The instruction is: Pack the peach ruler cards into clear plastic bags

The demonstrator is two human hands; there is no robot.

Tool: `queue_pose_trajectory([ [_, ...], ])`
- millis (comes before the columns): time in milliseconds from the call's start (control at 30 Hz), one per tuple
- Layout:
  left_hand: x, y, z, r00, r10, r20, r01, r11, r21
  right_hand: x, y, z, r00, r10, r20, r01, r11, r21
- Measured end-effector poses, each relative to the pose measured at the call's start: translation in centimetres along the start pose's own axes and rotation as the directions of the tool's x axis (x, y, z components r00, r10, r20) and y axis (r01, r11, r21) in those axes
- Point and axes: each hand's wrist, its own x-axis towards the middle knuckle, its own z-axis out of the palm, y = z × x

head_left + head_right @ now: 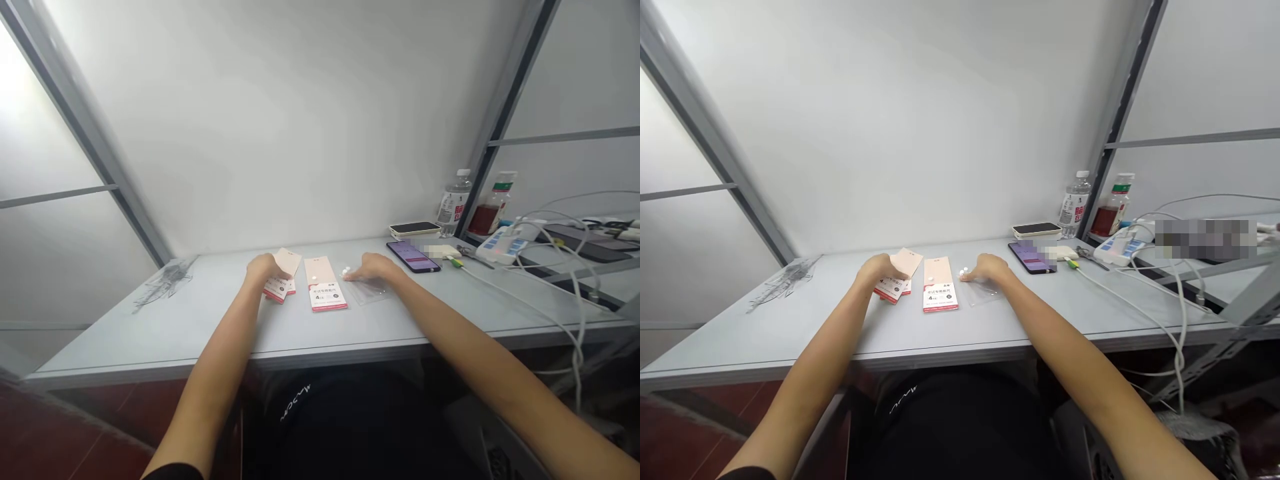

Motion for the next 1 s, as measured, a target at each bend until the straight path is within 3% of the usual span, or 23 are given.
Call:
queue_pose_trajectory([
  [100, -0.6, 0.5, -0.3, 0.994, -0.106, 0.023, 0.105, 0.993, 0.054, 0.4, 0.3, 0.0, 1.0, 0.002, -0.007, -0.001, 0.989, 0.149],
  [333, -1.1, 1.1, -0.8, 0.999, 0.047, -0.017, -0.05, 0.969, -0.24, 0.3, 0.3, -0.2, 0.991, -0.079, -0.107, 0.118, 0.895, 0.429],
  [433, -1.3, 1.7, -0.9, 0.987, 0.16, -0.026, -0.147, 0.815, -0.56, -0.1, 0.1, -0.5, 0.976, -0.155, -0.152, 0.216, 0.747, 0.628],
  [500, -1.5, 2.3, -0.8, 0.98, 0.199, 0.002, -0.135, 0.675, -0.726, -0.4, -0.2, -0.6, 0.959, -0.184, -0.215, 0.283, 0.619, 0.733],
  [700, -3.4, 4.9, 1.1, 0.932, 0.362, 0.016, -0.149, 0.424, -0.893, -0.8, -2.0, 0.0, 0.913, -0.259, -0.317, 0.396, 0.364, 0.843],
  [867, -5.0, 6.5, 2.5, 0.851, 0.525, -0.027, -0.297, 0.437, -0.849, -1.7, -3.9, 1.2, 0.871, -0.337, -0.356, 0.459, 0.308, 0.833],
  [1000, -5.1, 6.5, 2.7, 0.847, 0.512, -0.145, -0.428, 0.492, -0.758, -1.8, -4.2, 1.6, 0.873, -0.371, -0.318, 0.421, 0.241, 0.875],
])
